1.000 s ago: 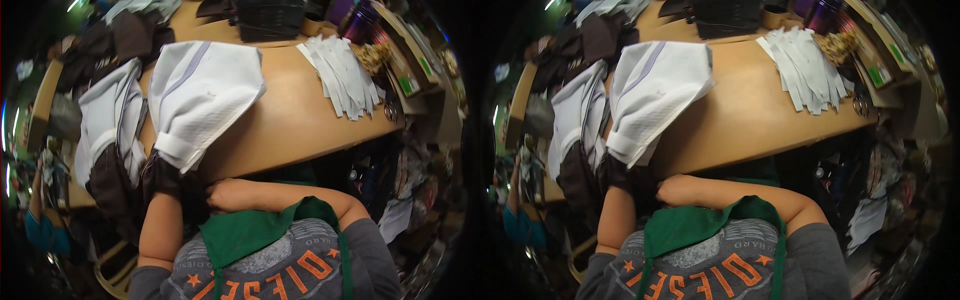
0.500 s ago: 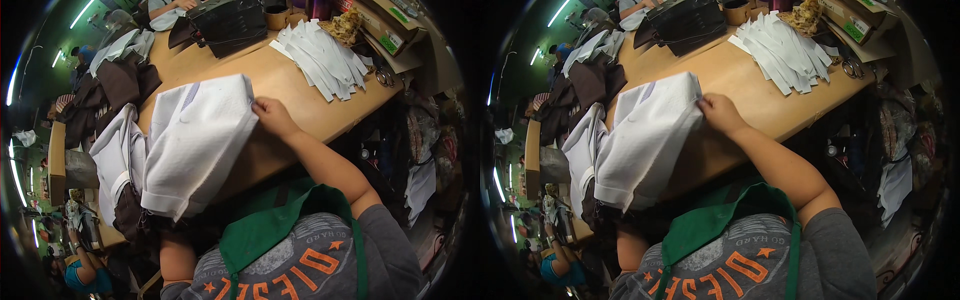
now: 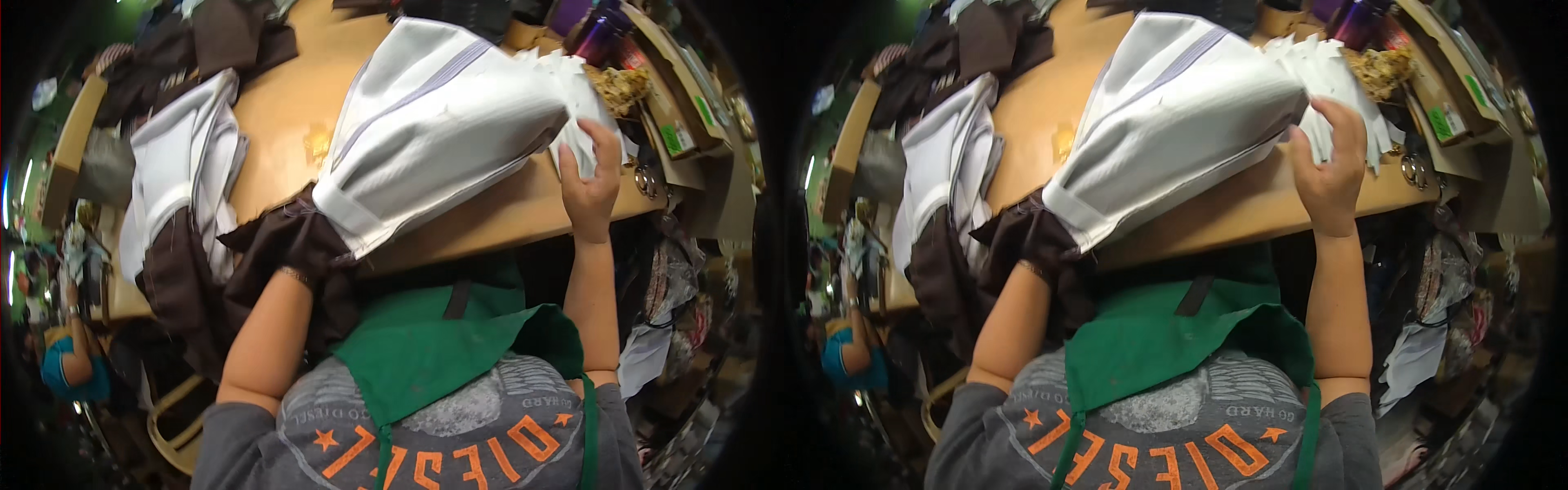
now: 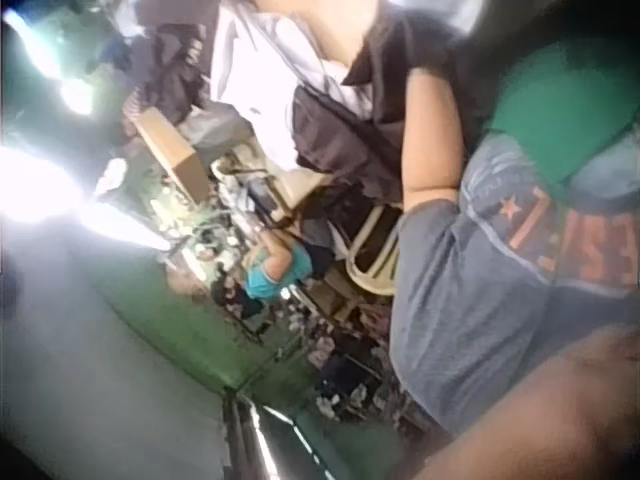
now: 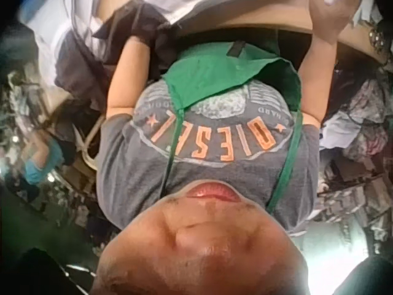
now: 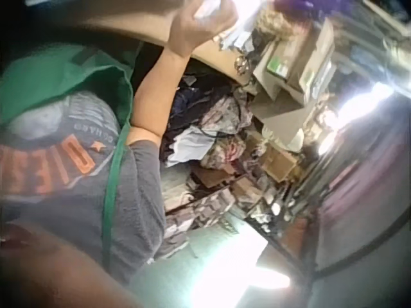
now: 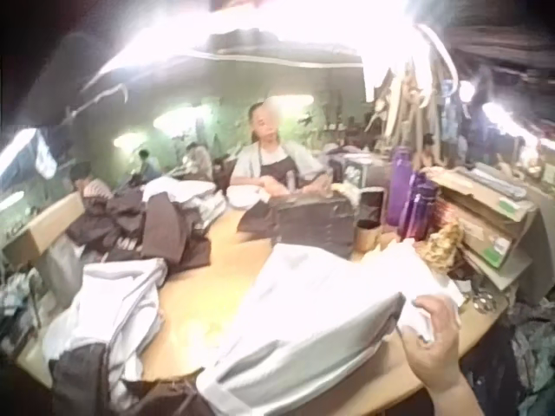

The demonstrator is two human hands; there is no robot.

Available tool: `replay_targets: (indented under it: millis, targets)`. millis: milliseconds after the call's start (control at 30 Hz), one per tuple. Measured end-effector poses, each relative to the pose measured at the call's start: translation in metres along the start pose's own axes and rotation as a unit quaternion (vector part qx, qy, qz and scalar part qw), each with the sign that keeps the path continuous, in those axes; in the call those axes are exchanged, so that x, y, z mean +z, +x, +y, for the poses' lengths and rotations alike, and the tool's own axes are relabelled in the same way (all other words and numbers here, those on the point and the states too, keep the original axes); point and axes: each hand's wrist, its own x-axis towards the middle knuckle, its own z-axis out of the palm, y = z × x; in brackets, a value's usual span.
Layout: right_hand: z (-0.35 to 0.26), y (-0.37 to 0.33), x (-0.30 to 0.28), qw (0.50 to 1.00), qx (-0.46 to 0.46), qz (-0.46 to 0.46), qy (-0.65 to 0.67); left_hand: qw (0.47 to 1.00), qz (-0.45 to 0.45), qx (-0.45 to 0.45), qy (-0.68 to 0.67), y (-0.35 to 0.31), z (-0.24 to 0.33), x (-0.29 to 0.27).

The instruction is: The person aligns a white fabric piece with a brown material component and presses the edges together by hand at a workstation.

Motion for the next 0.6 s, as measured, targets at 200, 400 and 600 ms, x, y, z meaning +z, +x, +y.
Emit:
replay_targets:
  millis: [200, 400, 600]
  targets:
    - [-0.105, 0.026, 0.092, 0.915, -0.266, -0.305, 0.005, 0.819, 0.074, 0.143, 0.551, 0.006, -0.013, 0.01]
    - [-0.11, 0.041, 0.136, 0.898, -0.153, -0.412, 0.025, 0.282, 0.191, 0.325, 0.882, -0.028, -0.014, -0.012]
    - [-0.096, 0.045, 0.146, 0.871, -0.119, -0.469, 0.085, 0.432, 0.196, 0.24, 0.847, -0.036, -0.01, 0.017]
